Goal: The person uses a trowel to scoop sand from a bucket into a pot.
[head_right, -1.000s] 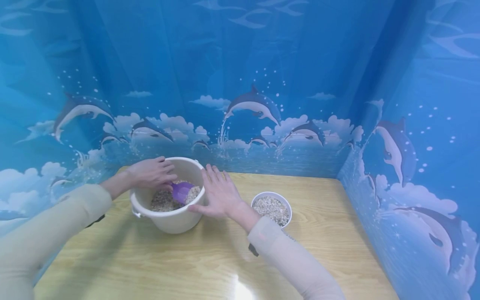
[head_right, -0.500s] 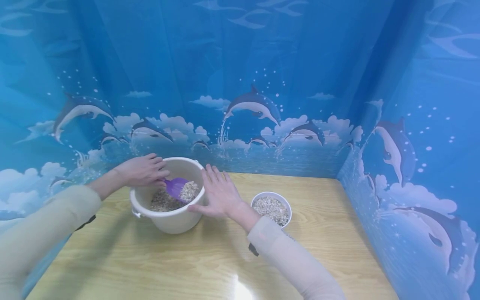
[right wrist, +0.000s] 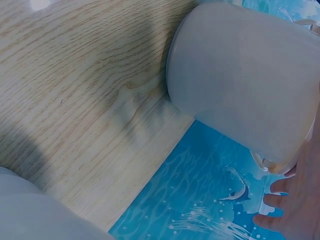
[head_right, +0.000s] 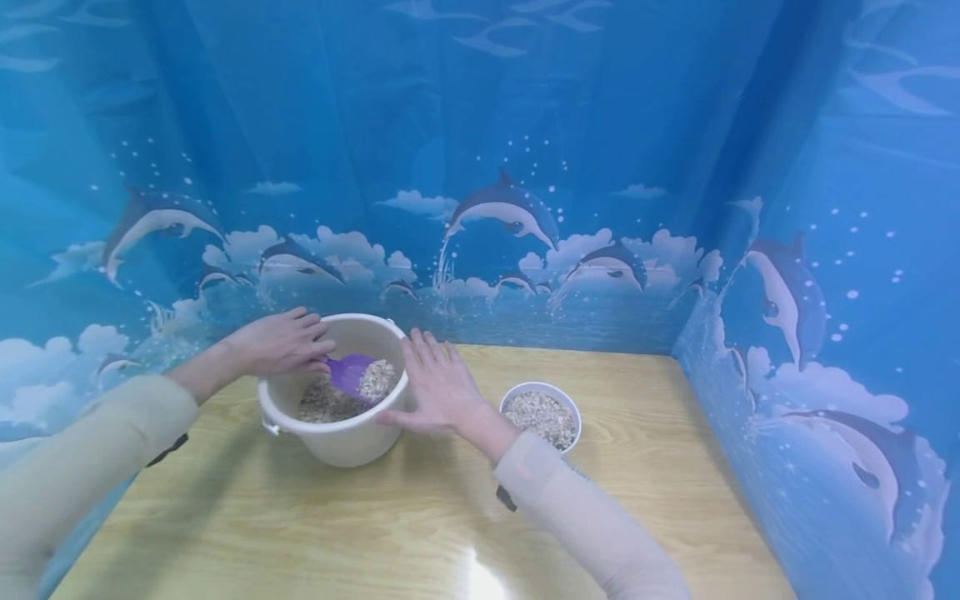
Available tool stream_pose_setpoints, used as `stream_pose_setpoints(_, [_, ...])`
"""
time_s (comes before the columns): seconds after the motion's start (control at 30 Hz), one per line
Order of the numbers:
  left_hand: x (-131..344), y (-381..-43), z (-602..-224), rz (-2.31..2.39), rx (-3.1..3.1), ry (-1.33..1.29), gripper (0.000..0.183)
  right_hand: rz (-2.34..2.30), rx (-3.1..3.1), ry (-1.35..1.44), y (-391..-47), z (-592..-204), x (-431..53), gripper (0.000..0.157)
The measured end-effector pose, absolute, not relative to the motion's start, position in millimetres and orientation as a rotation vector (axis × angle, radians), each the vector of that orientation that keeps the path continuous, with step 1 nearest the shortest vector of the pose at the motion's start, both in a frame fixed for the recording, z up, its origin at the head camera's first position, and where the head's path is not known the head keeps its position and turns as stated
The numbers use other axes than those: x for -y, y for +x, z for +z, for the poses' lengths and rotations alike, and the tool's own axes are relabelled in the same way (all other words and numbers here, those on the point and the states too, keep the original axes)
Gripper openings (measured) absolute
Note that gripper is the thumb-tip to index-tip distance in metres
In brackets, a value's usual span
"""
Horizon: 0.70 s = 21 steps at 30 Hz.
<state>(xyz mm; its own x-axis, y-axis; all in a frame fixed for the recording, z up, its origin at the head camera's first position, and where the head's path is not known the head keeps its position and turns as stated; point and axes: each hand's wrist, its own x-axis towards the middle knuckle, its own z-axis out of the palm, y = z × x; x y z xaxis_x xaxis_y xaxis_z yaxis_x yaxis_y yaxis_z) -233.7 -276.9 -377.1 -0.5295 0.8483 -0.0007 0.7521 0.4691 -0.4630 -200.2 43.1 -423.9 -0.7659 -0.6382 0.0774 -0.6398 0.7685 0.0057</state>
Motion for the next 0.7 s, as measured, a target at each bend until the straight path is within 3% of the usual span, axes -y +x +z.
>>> stream_pose_setpoints(0.7, [277.6, -230.7, -378.9, 0.534, 2.565, -1.288, 0.032, 0.040, 2.890, 1.038, -199.8, -422.9, -43.2, 0.123])
